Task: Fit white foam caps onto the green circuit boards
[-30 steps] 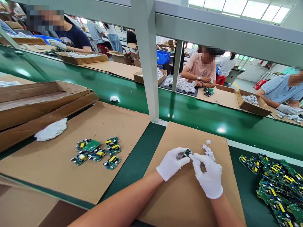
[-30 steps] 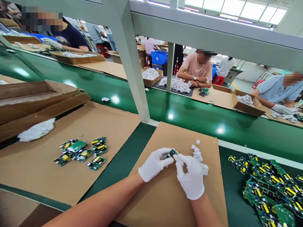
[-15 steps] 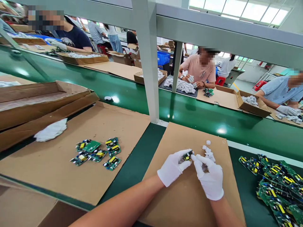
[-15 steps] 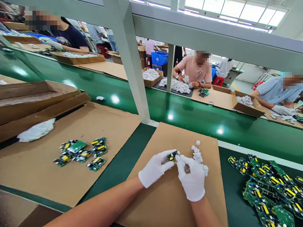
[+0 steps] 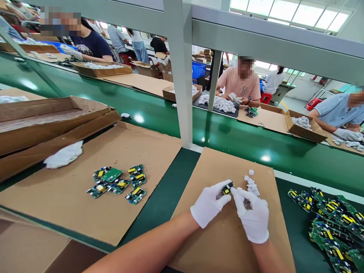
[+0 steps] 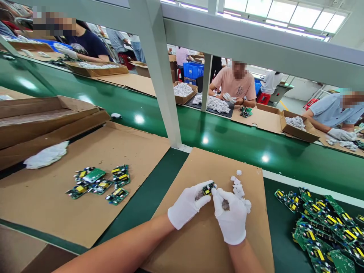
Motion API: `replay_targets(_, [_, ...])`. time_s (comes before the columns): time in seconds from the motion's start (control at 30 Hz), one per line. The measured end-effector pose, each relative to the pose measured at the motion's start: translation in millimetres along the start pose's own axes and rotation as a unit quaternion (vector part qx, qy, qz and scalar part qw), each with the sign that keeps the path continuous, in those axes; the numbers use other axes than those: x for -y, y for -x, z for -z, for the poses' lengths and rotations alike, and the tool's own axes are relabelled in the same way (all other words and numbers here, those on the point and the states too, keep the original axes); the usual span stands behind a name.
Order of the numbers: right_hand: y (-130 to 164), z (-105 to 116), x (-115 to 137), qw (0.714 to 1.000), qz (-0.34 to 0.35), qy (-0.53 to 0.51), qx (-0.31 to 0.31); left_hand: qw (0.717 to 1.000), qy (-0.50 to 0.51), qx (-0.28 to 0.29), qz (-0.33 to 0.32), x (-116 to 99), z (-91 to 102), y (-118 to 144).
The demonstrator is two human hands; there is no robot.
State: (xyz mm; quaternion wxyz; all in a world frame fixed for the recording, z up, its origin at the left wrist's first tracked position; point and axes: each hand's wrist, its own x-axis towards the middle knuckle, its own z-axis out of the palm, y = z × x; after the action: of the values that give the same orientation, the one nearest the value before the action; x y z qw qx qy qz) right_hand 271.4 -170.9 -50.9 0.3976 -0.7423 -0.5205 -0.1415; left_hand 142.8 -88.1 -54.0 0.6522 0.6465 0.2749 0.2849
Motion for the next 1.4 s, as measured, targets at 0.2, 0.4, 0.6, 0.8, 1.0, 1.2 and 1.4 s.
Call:
replay_targets(0.2, [-0.6, 0.1, 2.7, 0.998, 0.044, 0.024, -0.029, 0.999, -0.041, -0.005, 0.01, -2.5, -0.5, 2.0])
replay_targets(0.4, [-0.3, -1.3, 1.1, 0.993, 0.111, 0.034, -0.031, 1.0, -0.008, 0.027, 0.004, -6.5, 0.5, 4.9])
replay_targets(0.6, [0.1, 0.1, -3.7, 0.987, 0.134, 0.091, 0.01, 0.99, 0.118, 0.045, 0.057, -8.1, -0.3, 2.0])
replay_targets(0.8, [-0.8, 1.6, -6.2, 0.985, 0.15, 0.049, 0.066, 0.953, 0.259, 0.116, 0.109, -11.2, 3.2, -4.1])
replay_targets(1.0, [-1.5, -7.7, -8.3, 0.981, 0.186, 0.033, 0.041, 0.954, 0.249, 0.119, 0.118, -9.1, 2.0, -3.8])
replay_targets(1.2, [2.5, -12.4, 5.6, 0.978, 0.18, -0.047, 0.098, 0.969, 0.219, 0.07, 0.089, -7.9, -3.9, -5.3])
replay_targets(1.4, [3.2, -6.4, 4.7, 0.959, 0.025, -0.213, 0.185, 0.964, 0.222, 0.105, 0.104, -11.9, -0.3, -5.7])
